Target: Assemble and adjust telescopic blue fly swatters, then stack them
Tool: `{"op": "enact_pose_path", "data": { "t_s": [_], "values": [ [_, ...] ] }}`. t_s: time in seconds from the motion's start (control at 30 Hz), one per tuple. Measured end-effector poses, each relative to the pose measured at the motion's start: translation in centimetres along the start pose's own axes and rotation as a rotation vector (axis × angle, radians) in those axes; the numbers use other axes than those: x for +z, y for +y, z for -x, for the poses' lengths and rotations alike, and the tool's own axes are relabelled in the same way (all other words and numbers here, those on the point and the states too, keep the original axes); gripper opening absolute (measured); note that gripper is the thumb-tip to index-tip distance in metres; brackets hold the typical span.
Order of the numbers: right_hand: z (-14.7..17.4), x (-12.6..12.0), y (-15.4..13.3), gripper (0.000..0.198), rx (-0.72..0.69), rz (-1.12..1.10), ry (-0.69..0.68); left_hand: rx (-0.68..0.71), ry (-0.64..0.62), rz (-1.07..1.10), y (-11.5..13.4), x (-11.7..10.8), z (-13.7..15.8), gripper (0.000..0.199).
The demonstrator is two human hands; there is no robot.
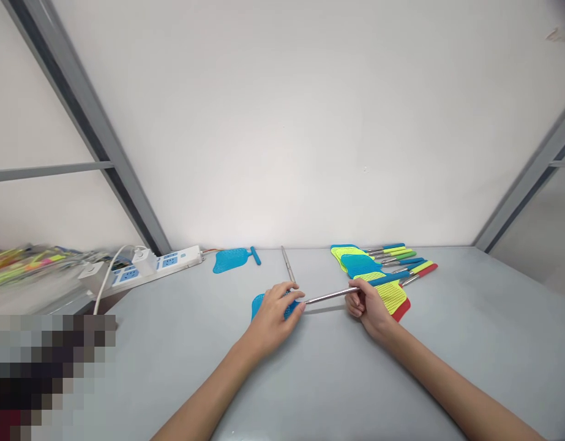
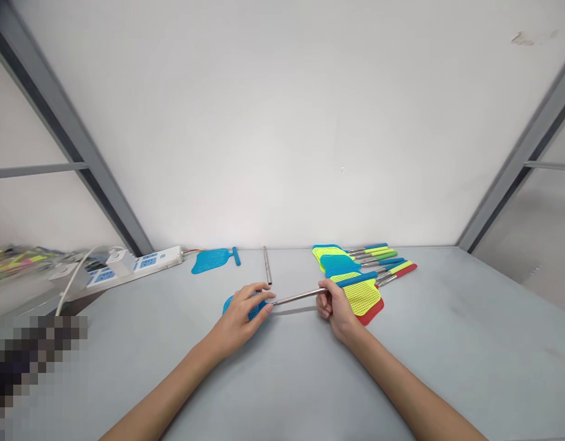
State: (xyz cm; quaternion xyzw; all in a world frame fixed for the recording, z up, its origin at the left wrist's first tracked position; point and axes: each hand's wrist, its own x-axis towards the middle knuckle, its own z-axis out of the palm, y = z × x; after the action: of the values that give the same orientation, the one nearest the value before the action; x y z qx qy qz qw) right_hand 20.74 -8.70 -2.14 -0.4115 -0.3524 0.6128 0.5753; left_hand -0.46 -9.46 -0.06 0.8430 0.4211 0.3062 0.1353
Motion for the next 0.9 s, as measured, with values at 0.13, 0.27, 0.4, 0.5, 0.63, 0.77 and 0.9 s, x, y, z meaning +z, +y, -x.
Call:
{"op": "enact_pose_path", "data": {
  "t_s": [0.13, 0.27, 0.4, 0.5, 0.63, 0.77, 0.9],
  "values": [
    [0.0, 0.1, -0.2, 0.042, -0.067, 0.041, 0.005, 0.024, -0.054, -0.038, 0.2, 0.4, 0.2, 0.025],
    [-0.1, 0.2, -0.1, 0.04, -0.111, 0.228, 0.163, 0.011, -0.063, -0.026, 0.3, 0.4, 0.2, 0.025],
    [-0.2, 0.2, -0.2, 0.025, -0.086, 0.223, 0.224, 0.055, -0.103, 0.032, 0.3, 0.4, 0.1, 0.026],
    [-0.4, 0.0, -0.3, 0.012, 0.038, 0.032, 0.185, 0.104, -0.139, -0.016, 0.7, 0.7, 0.2, 0.028],
    [-1.1, -0.6, -0.4, 0.01, 0.127, -0.12, 0.195, 0.154, -0.193, -0.151, 1.3, 1.1, 0.5, 0.032],
    [-1.5, -1.2, -1.1, 0.011, 0.19, -0.259, 0.246, 0.175, -0.204, -0.245, 1.7, 1.5, 0.7, 0.031],
    [-1.4, -1.4, -2.3, 0.014, 0.262, -0.416, 0.262, 0.181, -0.229, -0.284, 1.9, 1.8, 1.0, 0.032]
  ]
}}
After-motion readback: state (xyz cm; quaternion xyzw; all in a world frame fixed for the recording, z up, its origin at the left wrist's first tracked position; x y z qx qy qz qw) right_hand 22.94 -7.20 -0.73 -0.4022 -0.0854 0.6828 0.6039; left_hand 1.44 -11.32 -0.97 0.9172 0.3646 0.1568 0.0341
